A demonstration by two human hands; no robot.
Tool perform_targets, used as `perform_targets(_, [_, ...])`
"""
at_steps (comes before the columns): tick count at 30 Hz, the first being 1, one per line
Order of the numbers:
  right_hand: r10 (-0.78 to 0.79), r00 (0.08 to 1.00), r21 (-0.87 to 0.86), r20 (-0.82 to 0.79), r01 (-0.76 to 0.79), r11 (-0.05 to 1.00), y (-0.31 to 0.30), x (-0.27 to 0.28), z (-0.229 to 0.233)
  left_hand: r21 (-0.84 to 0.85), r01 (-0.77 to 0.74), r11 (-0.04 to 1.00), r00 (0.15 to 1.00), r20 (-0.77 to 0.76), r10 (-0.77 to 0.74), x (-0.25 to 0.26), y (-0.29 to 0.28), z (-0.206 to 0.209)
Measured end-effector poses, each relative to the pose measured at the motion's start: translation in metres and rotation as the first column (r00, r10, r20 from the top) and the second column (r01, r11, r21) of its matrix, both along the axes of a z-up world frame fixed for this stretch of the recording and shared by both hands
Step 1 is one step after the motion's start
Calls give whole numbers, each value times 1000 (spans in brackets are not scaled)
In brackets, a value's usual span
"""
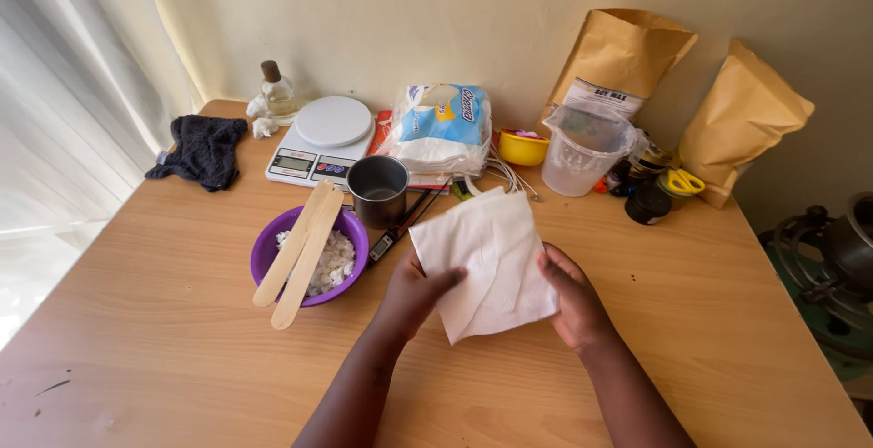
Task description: Preparing a small candle by scraping wax into a jar, cleaning the container, and stirring the mixture with a wooden stick.
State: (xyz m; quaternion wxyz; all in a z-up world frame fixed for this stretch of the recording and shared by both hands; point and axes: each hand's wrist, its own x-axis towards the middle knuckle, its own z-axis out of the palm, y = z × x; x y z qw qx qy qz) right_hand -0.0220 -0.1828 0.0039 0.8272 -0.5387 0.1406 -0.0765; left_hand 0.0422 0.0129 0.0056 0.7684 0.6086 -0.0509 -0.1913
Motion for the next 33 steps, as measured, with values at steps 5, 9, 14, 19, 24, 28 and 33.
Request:
perform_targets(5, [-29, 994, -117, 104, 41, 992, -14, 1, -21, -149, 104, 983, 925, 377, -41, 4, 4, -11])
perform_targets(9, [-37, 995, 116, 95, 26, 993, -12, 5, -26, -64, -6, 998, 751, 658, 47, -10, 3, 4])
perform_targets(14, [-4, 987, 459, 159, -70, 886, 8, -7, 6, 31, -129, 991, 674, 736, 64, -17, 0, 5])
perform_targets(19, [-108, 965, 486, 237, -22, 874, 35, -10, 19, 38, -226, 973, 692, 710, 133, -28, -6, 17])
perform_targets(24, [-359, 924, 105, 130, 347, 932, 36, -7, 1, -274, 255, 927, 816, 576, -54, -32, -15, 5])
perform_targets(28, [-402, 901, 60, 164, 397, 916, 24, 0, -20, -570, 219, 792, 975, 153, -159, -26, -15, -6])
perform_targets(33, [22, 837, -651, 547, 409, 639, 33, -24, 4, -377, 173, 910, 963, -129, -236, -14, -23, -36])
